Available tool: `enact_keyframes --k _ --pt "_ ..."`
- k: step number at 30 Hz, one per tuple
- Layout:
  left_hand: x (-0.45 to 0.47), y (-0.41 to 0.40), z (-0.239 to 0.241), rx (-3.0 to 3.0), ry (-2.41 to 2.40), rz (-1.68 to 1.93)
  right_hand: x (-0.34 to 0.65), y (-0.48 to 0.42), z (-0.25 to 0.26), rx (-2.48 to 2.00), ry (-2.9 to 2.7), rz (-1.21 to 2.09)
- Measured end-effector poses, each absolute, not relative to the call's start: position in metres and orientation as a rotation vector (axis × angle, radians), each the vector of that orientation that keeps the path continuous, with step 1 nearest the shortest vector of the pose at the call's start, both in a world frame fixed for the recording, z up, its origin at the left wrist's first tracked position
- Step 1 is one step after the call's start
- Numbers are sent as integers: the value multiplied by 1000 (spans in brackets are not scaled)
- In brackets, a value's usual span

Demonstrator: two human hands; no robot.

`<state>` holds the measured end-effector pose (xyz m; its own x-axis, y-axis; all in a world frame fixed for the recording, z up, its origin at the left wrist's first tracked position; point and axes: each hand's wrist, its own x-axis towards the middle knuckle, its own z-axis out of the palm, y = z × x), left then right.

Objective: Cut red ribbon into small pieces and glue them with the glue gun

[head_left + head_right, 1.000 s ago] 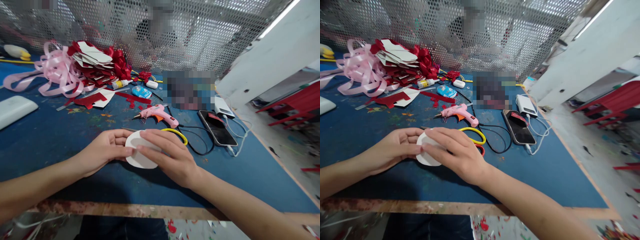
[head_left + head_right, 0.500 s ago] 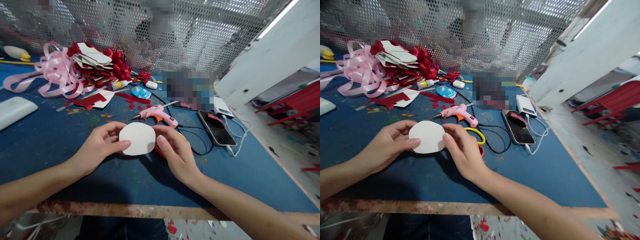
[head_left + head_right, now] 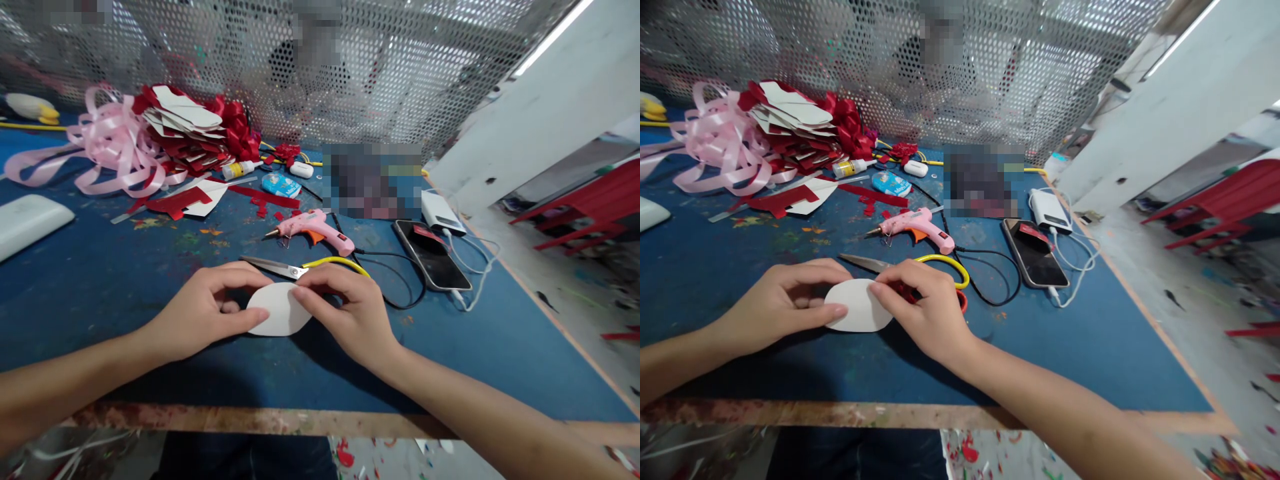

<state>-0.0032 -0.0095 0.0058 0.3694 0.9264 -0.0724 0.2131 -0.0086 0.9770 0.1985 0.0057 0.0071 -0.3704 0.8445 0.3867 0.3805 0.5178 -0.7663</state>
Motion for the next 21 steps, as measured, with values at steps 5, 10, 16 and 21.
enact_keyframes --k 5,10,16,21 --pt "-3 -8 5 1441 1066 801 200 7 7 -1009 -1984 698" --pt "-2 -9 6 1379 1061 832 200 6 5 -1034 -1996 703" --pt "-1 -10 7 1371 1079 819 200 6 5 -1097 -1963 664" --pt "0 -10 7 1391 1068 738 200 7 6 -1113 -1919 731"
